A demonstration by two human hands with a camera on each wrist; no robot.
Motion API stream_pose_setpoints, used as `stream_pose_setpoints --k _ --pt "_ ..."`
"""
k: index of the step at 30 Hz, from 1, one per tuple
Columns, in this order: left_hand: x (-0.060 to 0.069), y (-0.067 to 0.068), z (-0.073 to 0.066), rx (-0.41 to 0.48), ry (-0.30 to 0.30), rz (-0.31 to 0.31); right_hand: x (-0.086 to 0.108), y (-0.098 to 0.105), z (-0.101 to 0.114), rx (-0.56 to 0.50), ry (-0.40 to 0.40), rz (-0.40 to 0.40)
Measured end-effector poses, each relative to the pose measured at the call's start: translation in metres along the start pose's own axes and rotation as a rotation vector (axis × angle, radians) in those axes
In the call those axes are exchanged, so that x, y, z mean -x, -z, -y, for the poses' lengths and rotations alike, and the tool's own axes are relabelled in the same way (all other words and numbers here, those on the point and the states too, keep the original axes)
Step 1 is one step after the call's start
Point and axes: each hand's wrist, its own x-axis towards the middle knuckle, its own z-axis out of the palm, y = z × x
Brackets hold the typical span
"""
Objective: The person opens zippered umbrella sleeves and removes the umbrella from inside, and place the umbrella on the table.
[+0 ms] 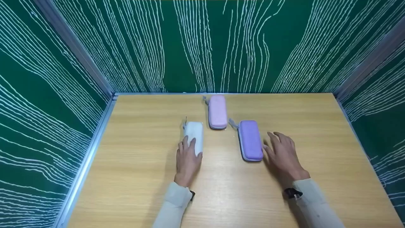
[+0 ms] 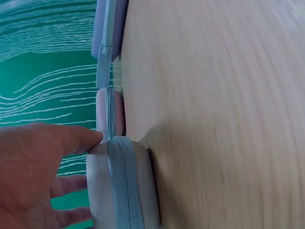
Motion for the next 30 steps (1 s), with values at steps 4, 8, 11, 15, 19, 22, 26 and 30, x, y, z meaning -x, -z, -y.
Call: stream_pose_setpoints --k 4,8,11,15,19,22,26,30 --pt "0.001 -0.001 -0.002 -0.121 -0.034 -0.010 0.000 -0.001 0.004 -0.007 0.002 0.005" --pt "0.002 -0.001 -0.005 -0.197 -0.043 0.008 -0.001 -0.003 0.009 -0.004 0.025 -0.001" --pt "0.001 -0.001 -0.006 -0.207 -0.032 0.031 -0.002 -0.003 0.014 0.003 0.036 0.005" --pt "0.000 -0.002 -0.007 -0.212 -0.020 0.045 -0.004 -0.003 0.019 0.003 0.044 0.023" --pt "0.001 -0.002 -0.008 -0.232 -0.017 0.050 -0.007 -0.005 0.021 -0.003 0.068 0.035" --pt "0.000 -0.002 -0.007 -0.234 -0.016 0.045 -0.009 -0.007 0.025 -0.010 0.071 0.050" --pt "-0.001 -0.003 -0.006 -0.230 -0.019 0.029 -0.011 -0.009 0.030 -0.017 0.068 0.070" --pt "0.000 -0.004 -0.006 -0.229 -0.022 0.025 -0.012 -0.012 0.033 -0.008 0.080 0.082"
